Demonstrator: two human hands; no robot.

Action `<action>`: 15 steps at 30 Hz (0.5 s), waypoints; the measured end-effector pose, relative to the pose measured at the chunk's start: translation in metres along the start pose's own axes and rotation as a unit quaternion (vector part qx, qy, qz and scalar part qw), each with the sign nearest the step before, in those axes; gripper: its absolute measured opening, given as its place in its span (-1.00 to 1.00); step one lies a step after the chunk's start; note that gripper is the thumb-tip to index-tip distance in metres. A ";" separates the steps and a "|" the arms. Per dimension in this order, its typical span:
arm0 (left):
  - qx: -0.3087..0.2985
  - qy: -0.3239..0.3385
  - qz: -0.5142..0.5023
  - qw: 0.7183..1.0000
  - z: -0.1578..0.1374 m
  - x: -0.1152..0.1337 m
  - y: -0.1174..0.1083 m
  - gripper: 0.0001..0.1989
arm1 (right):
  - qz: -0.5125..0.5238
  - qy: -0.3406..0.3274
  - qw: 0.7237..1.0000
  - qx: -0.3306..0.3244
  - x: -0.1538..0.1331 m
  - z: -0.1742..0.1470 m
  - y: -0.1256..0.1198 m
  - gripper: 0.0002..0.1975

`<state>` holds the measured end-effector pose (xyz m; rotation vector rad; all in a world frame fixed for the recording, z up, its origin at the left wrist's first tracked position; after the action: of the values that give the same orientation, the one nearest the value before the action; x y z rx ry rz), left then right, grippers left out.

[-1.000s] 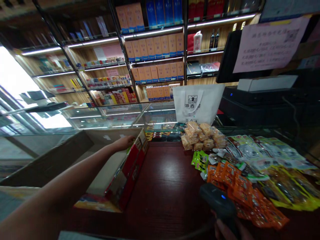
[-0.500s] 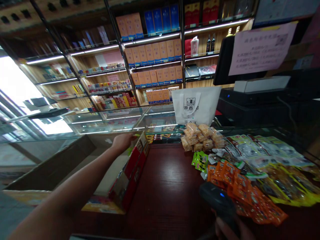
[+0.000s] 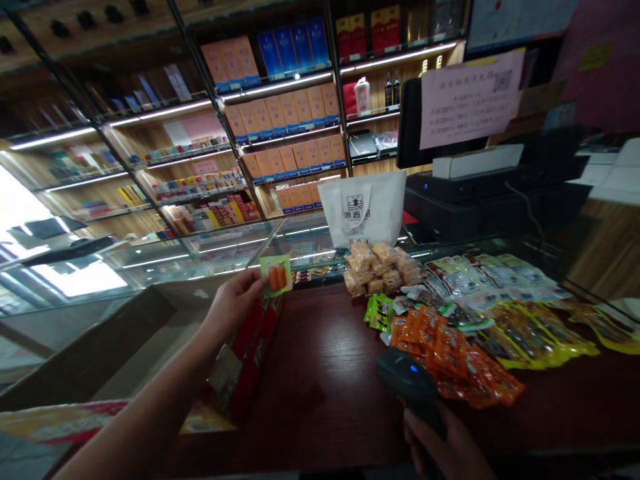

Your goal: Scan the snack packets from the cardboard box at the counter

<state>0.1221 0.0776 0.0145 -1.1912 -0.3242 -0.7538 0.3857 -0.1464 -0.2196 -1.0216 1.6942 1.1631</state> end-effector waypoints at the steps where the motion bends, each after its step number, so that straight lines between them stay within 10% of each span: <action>1: -0.011 0.010 -0.028 1.000 -0.012 0.011 0.009 -0.67 | 0.000 -0.007 1.000 -0.008 -0.002 0.001 0.000 -0.45; 8: 0.003 0.176 -0.058 0.983 -0.095 0.075 0.069 -0.89 | 0.161 -0.044 0.985 0.046 -0.034 -0.004 0.001 -0.44; 15: -0.016 0.412 -0.143 0.900 -0.150 0.107 0.111 -0.71 | 0.241 -0.068 0.965 0.080 -0.073 -0.025 0.001 -0.46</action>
<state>0.2510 -0.0795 -0.0550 -0.7622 0.2303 -1.4483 0.4047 -0.1575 -0.1460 -0.4252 1.9468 1.3350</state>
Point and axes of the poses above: each hand's wrist, its own z-axis towards the middle knuckle, its own y-axis out of the palm, x = y × z, the point moved 5 cm from there along z, towards the middle knuckle, and after that the axes turned 8 degrees about z, right-handed, at the moved point
